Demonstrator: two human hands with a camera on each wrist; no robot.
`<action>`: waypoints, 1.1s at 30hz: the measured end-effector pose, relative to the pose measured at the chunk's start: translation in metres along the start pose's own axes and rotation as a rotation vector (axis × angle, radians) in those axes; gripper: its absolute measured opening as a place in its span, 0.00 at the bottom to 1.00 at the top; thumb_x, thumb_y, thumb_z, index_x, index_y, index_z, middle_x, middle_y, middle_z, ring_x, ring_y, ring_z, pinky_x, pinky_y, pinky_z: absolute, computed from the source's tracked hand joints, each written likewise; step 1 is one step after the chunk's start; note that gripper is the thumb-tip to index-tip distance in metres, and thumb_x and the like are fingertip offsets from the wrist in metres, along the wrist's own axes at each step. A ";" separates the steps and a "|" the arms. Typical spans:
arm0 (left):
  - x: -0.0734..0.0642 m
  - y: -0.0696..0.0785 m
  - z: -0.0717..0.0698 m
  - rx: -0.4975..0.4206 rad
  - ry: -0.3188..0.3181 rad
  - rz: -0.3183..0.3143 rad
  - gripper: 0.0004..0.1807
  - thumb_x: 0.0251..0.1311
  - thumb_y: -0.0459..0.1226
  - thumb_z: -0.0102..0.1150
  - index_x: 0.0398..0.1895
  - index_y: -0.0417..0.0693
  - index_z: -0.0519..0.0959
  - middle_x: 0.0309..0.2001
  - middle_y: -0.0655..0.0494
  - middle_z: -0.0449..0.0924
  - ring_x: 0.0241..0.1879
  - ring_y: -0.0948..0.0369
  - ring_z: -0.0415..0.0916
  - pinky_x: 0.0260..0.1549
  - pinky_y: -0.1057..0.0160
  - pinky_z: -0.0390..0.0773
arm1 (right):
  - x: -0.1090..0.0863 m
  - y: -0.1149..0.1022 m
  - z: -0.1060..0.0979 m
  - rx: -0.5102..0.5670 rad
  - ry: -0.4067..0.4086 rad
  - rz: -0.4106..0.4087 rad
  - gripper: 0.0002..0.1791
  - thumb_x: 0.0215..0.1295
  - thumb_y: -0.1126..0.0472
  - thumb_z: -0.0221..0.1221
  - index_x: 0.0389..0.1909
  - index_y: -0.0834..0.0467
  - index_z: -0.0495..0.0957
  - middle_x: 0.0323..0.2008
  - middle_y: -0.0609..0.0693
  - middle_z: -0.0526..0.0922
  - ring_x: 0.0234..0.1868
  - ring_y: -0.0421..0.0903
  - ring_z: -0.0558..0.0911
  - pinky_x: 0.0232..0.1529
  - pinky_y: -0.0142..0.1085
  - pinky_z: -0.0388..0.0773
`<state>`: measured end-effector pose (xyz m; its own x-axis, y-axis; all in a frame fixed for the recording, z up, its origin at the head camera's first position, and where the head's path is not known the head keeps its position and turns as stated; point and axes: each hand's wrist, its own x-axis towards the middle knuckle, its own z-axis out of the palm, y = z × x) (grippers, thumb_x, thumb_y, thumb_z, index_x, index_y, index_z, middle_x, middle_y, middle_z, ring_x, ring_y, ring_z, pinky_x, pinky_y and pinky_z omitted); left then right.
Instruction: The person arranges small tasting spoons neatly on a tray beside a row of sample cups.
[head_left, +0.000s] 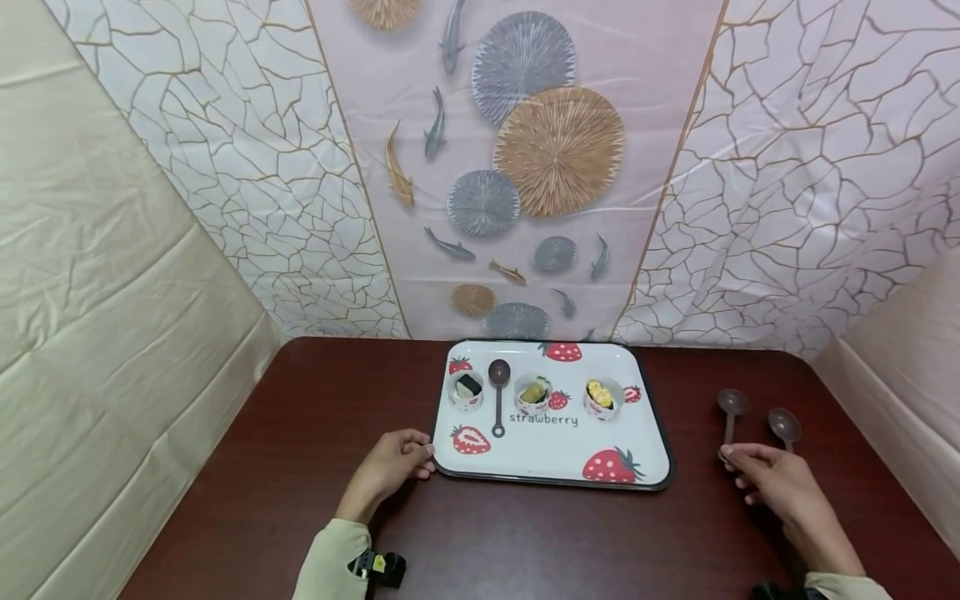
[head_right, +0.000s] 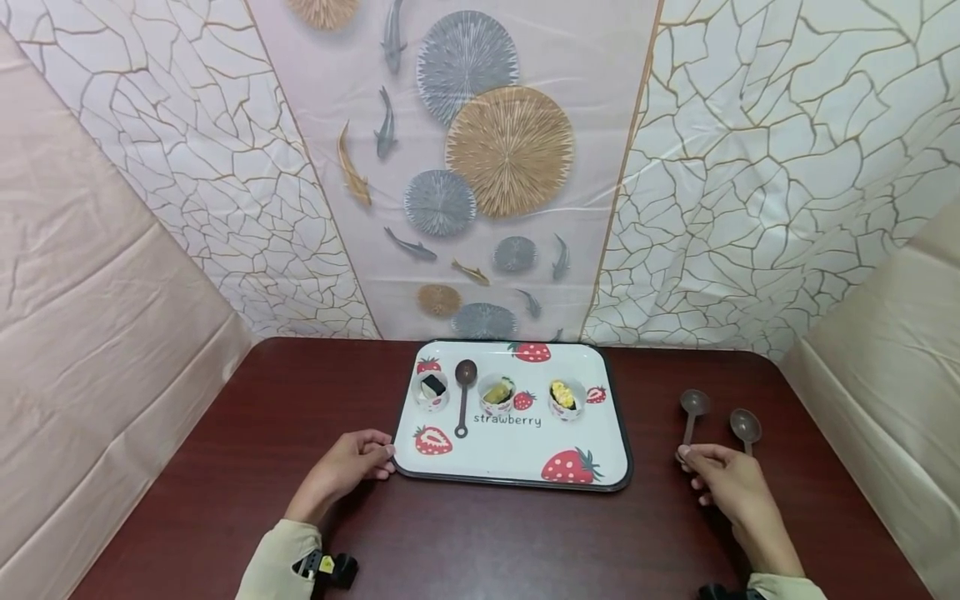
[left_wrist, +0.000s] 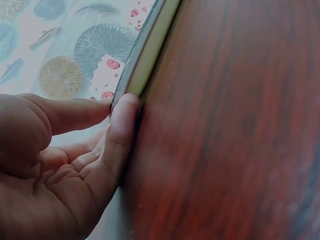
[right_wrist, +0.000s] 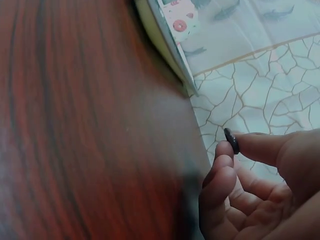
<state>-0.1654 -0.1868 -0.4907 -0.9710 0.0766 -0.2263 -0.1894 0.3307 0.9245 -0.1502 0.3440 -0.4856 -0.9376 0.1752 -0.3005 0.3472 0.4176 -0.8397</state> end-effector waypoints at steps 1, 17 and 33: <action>0.001 0.000 0.000 -0.001 -0.001 -0.005 0.12 0.74 0.28 0.58 0.53 0.26 0.78 0.31 0.46 0.85 0.29 0.60 0.84 0.34 0.61 0.89 | -0.001 -0.001 0.001 -0.004 0.001 -0.008 0.23 0.81 0.48 0.57 0.53 0.65 0.84 0.33 0.36 0.84 0.30 0.38 0.80 0.29 0.36 0.84; 0.015 -0.009 -0.014 -0.197 -0.101 -0.097 0.20 0.73 0.30 0.62 0.61 0.25 0.74 0.35 0.50 0.87 0.34 0.62 0.87 0.40 0.65 0.89 | -0.018 -0.029 0.016 0.011 0.037 -0.177 0.19 0.80 0.53 0.60 0.52 0.68 0.82 0.30 0.36 0.86 0.27 0.37 0.79 0.25 0.35 0.82; 0.011 -0.013 -0.012 -0.204 -0.085 -0.111 0.20 0.72 0.30 0.63 0.61 0.25 0.75 0.34 0.49 0.88 0.33 0.62 0.87 0.38 0.66 0.89 | -0.034 -0.076 0.049 0.022 0.044 -0.297 0.21 0.79 0.58 0.61 0.55 0.75 0.77 0.30 0.45 0.85 0.23 0.42 0.81 0.25 0.37 0.85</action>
<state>-0.1756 -0.2012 -0.5015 -0.9287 0.1321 -0.3466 -0.3277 0.1456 0.9335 -0.1459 0.2628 -0.4343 -0.9960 0.0866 -0.0207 0.0566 0.4366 -0.8979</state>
